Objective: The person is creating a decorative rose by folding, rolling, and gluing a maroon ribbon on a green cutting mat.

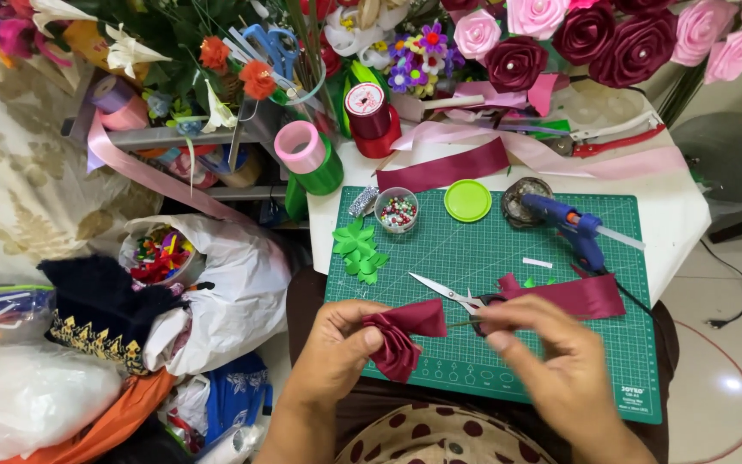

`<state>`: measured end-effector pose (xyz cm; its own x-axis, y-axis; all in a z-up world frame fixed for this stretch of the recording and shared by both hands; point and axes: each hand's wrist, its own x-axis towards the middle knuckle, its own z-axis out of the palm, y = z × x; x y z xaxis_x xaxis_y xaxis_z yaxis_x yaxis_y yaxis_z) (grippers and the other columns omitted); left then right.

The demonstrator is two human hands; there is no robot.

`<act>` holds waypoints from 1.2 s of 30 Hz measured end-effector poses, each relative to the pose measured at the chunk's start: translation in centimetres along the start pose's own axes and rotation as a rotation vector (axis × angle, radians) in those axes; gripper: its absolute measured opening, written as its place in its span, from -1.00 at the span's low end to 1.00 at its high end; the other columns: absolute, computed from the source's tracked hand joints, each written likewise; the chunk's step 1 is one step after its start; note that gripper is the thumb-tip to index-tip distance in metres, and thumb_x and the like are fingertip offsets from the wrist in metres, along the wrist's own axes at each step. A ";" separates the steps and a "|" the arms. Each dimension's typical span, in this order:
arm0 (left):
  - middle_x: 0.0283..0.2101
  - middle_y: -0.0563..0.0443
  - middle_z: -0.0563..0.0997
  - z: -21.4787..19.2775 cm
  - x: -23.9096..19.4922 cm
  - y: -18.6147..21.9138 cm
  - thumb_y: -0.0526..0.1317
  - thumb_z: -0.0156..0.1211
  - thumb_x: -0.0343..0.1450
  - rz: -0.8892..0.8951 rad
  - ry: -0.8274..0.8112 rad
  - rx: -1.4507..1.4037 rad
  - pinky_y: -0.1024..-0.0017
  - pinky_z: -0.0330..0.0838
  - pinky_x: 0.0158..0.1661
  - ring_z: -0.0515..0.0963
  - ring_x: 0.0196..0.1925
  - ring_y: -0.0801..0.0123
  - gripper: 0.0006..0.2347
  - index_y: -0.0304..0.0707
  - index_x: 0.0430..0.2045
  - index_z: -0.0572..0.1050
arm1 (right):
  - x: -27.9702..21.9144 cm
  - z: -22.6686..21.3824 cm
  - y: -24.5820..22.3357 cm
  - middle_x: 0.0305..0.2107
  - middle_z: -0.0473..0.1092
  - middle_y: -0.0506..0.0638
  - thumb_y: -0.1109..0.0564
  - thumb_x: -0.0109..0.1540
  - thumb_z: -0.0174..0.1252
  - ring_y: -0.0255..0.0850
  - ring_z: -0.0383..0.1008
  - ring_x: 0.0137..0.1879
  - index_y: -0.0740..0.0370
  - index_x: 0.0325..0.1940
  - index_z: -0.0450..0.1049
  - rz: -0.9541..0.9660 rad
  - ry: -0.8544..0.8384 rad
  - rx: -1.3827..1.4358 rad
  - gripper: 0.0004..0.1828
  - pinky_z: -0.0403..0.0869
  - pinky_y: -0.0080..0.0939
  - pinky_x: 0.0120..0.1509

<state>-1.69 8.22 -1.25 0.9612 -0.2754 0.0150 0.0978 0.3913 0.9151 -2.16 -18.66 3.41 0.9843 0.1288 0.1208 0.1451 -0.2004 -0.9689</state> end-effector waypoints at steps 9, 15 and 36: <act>-0.31 -0.33 0.70 -1.8 -0.2 0.5 -0.18 0.44 0.36 -0.015 0.135 -0.233 0.11 0.68 -0.29 0.74 -0.33 -0.12 -0.67 -0.55 -0.18 0.58 | 1.0 -7.4 14.6 -0.10 0.47 0.14 0.37 0.43 0.26 -0.13 0.47 0.03 0.39 0.02 0.52 -0.036 0.757 -0.296 -0.91 0.48 -0.18 0.22; -0.36 -0.29 0.69 -2.3 0.0 1.2 -0.22 0.34 0.40 -0.123 0.188 -0.258 0.09 0.72 -0.30 0.74 -0.38 -0.12 -0.77 -0.50 -0.26 0.57 | 5.8 -10.2 16.7 0.05 0.40 0.17 0.00 0.15 0.39 -0.01 0.46 0.15 0.37 0.28 0.47 0.271 0.325 -0.417 -0.32 0.40 -0.07 0.28; -0.35 -0.34 0.68 -0.9 1.6 0.1 -0.22 0.29 0.42 -0.213 0.211 -0.294 0.11 0.69 -0.23 0.71 -0.34 0.00 -0.77 -0.52 -0.25 0.59 | 0.1 -25.2 27.9 0.25 0.33 0.12 0.09 0.66 0.01 -0.10 0.31 0.36 0.32 0.50 0.34 0.043 0.424 -0.291 -0.64 0.31 -0.09 0.35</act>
<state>0.06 8.59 -1.46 0.9404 -0.2033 -0.2727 0.3400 0.5876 0.7343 4.53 -48.71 -18.16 0.9356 -0.2780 0.2177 0.0667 -0.4664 -0.8821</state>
